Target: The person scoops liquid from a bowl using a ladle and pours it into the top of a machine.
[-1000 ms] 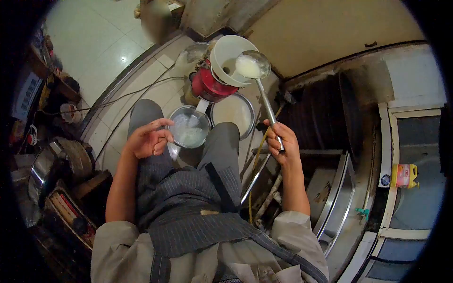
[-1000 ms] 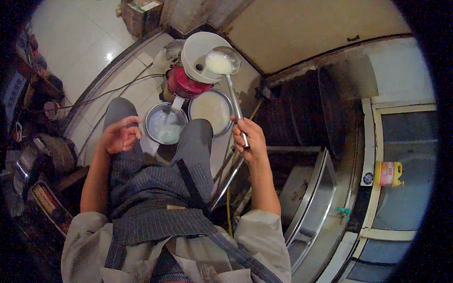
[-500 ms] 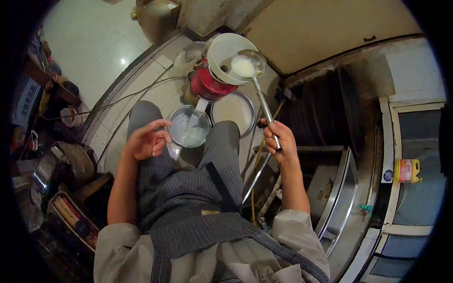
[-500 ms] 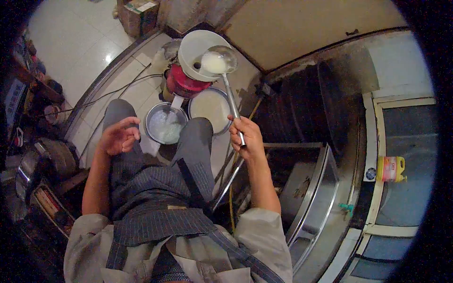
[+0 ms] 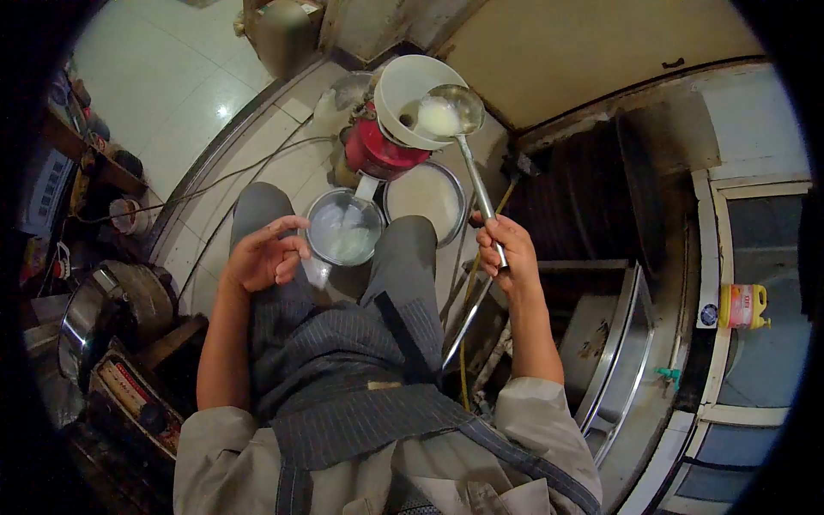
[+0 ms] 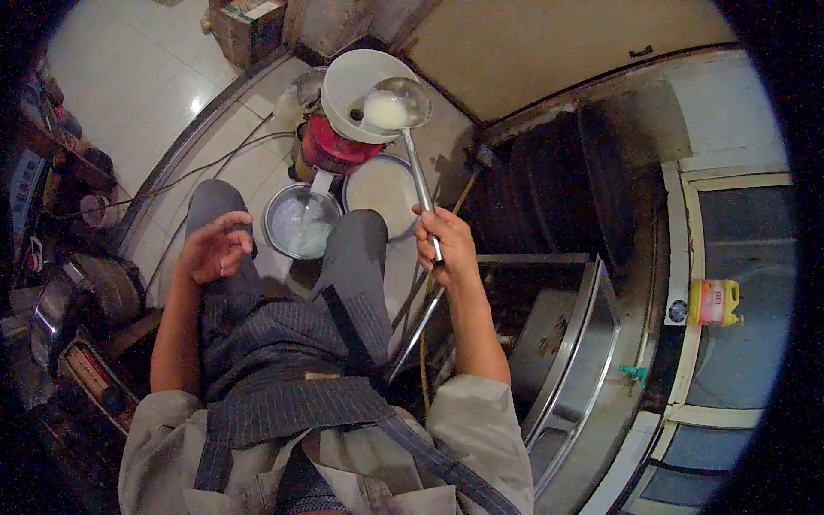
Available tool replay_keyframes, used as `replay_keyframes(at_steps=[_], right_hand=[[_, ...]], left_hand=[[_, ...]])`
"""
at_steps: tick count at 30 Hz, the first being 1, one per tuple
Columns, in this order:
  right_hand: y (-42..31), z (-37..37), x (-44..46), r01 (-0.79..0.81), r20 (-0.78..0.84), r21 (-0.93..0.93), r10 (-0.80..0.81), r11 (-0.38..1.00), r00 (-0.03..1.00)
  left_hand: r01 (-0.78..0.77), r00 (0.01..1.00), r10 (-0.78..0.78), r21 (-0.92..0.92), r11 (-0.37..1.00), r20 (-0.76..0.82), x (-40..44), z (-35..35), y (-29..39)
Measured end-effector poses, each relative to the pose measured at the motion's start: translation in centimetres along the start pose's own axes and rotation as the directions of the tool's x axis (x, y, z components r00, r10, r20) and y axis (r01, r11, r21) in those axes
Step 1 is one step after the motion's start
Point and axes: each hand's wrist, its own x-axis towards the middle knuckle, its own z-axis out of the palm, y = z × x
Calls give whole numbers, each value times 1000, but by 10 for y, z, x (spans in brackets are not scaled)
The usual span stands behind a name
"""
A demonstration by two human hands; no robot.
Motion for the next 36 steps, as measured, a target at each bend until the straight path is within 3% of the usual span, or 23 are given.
replay_keyframes(at_steps=[36], right_hand=[[5,-2,4,45,-30,-66,-47,997,998]], left_hand=[[27,1000,-26,-49,998,11,1,0,2]])
